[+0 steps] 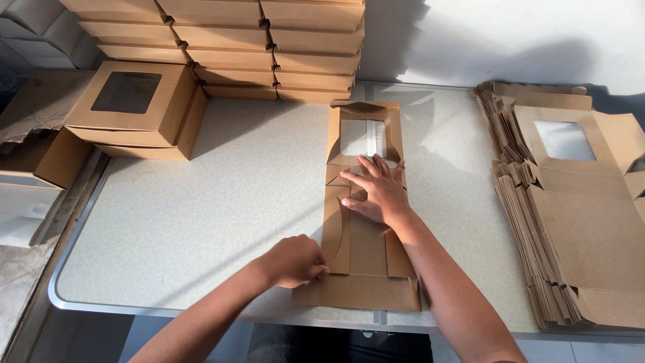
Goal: The person folds a flat cardboard box with a clear window into a finished box. They fold the side flaps, tuck the tabs, and close the lid, then place the completed box on a stack of similar boxes.
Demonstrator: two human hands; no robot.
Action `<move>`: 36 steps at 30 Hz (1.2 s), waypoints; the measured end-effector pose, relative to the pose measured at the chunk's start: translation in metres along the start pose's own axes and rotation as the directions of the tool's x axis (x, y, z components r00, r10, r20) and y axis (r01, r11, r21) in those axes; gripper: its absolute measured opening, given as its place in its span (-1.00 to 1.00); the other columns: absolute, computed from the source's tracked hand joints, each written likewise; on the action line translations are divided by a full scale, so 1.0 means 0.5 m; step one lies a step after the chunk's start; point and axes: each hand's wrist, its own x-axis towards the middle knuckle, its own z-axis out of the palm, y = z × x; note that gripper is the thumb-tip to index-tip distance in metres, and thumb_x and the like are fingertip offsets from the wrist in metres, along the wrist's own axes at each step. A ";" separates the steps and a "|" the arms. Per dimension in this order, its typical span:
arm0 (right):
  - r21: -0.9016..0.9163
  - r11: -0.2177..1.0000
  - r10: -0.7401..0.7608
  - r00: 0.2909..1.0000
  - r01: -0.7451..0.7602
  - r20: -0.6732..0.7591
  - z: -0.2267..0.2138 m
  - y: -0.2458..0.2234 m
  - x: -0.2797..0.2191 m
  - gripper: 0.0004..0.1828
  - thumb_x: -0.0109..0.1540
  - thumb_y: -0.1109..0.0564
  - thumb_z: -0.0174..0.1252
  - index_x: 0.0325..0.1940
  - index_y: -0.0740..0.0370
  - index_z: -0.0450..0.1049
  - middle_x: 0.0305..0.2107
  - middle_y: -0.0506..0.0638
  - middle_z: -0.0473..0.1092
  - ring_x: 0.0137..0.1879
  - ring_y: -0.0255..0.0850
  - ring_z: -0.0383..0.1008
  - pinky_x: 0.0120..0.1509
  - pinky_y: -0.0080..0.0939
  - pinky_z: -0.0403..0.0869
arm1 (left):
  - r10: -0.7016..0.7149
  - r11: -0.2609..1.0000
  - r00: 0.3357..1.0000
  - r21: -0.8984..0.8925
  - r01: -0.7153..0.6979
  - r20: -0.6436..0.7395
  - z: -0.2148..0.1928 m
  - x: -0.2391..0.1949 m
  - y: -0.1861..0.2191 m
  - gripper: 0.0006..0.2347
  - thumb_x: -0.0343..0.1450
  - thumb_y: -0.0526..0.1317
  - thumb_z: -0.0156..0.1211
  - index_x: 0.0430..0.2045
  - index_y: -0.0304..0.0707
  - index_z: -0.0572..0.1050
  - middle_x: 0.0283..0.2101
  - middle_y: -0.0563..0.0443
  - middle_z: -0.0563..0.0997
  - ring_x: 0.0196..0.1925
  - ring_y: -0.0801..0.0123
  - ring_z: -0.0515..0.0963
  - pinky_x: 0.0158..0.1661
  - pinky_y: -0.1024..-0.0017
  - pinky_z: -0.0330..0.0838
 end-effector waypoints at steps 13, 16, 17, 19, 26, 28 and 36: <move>0.063 0.996 -0.054 0.996 0.059 -0.074 0.008 0.012 -0.003 -0.34 0.20 -0.59 -0.02 0.37 -0.60 0.31 0.48 0.02 0.07 0.61 0.19 -0.08 0.47 0.72 -0.35 | 0.114 0.860 0.987 -0.509 -0.043 0.110 -0.036 -0.089 -0.050 -0.78 0.46 -0.33 0.02 -0.32 -0.42 0.67 -0.47 -0.18 0.68 -0.69 0.40 0.48 -0.48 0.45 0.41; 0.031 0.998 -0.059 0.994 0.062 -0.092 0.014 0.017 0.002 -0.30 0.16 -0.62 -0.03 0.37 -0.61 0.31 0.48 0.02 0.08 0.61 0.19 -0.07 0.47 0.73 -0.33 | 0.253 0.842 0.964 -0.509 -0.179 0.079 -0.015 -0.054 -0.032 -0.85 0.47 -0.31 0.13 -0.31 -0.33 0.67 -0.42 -0.16 0.68 -0.69 0.39 0.50 -0.51 0.44 0.42; 0.077 0.995 -0.060 0.995 0.066 -0.073 0.010 0.017 0.002 -0.29 0.14 -0.57 -0.02 0.37 -0.57 0.32 0.50 0.00 0.00 0.62 0.12 -0.18 0.48 0.68 -0.41 | 0.281 0.886 0.955 -0.410 -0.217 0.101 -0.011 -0.043 -0.021 -0.87 0.44 -0.28 0.16 -0.43 -0.22 0.66 -0.51 0.02 0.62 -0.67 0.45 0.45 -0.46 0.46 0.35; 0.125 0.990 -0.065 0.997 0.071 -0.052 0.026 0.026 0.013 -0.29 0.11 -0.51 -0.01 0.36 -0.53 0.32 0.52 -0.03 -0.09 0.63 0.05 -0.28 0.49 0.64 -0.49 | 0.302 0.917 0.945 -0.308 -0.252 0.127 0.009 -0.011 -0.008 -0.86 0.41 -0.26 0.18 -0.55 -0.11 0.64 -0.60 0.20 0.56 -0.66 0.50 0.40 -0.42 0.48 0.28; 0.144 0.984 -0.103 0.994 0.106 -0.024 -0.035 0.006 -0.036 -0.22 0.08 -0.52 0.01 0.34 -0.32 0.40 0.33 -0.14 0.04 0.46 0.00 -0.18 0.42 0.35 -0.13 | 0.183 0.978 0.949 0.046 -0.202 0.258 0.016 0.037 0.036 -0.86 0.32 -0.28 0.18 -0.66 -0.05 0.62 -0.57 0.22 0.61 -0.42 0.39 0.54 -0.44 0.33 0.29; 0.094 0.975 -0.190 0.973 0.203 -0.129 -0.030 0.008 -0.052 -0.12 0.05 -0.60 0.02 0.32 -0.20 0.46 0.12 -0.13 0.23 0.26 0.05 0.06 0.27 0.27 0.34 | 0.181 0.981 0.950 0.027 -0.194 0.255 0.011 0.033 0.039 -0.86 0.31 -0.33 0.15 -0.61 -0.08 0.64 -0.54 0.24 0.64 -0.40 0.41 0.57 -0.43 0.36 0.33; 0.054 0.940 -0.330 0.860 0.337 0.389 -0.131 -0.097 -0.134 -0.14 -0.04 -0.65 0.29 -0.01 0.03 0.52 -0.17 -0.12 0.38 0.04 -0.19 0.29 0.33 -0.14 0.24 | 0.181 0.983 0.962 -0.066 -0.171 0.204 0.015 0.024 0.025 -0.81 0.33 -0.34 0.13 -0.71 -0.04 0.57 -0.53 0.18 0.58 -0.45 0.38 0.49 -0.41 0.40 0.26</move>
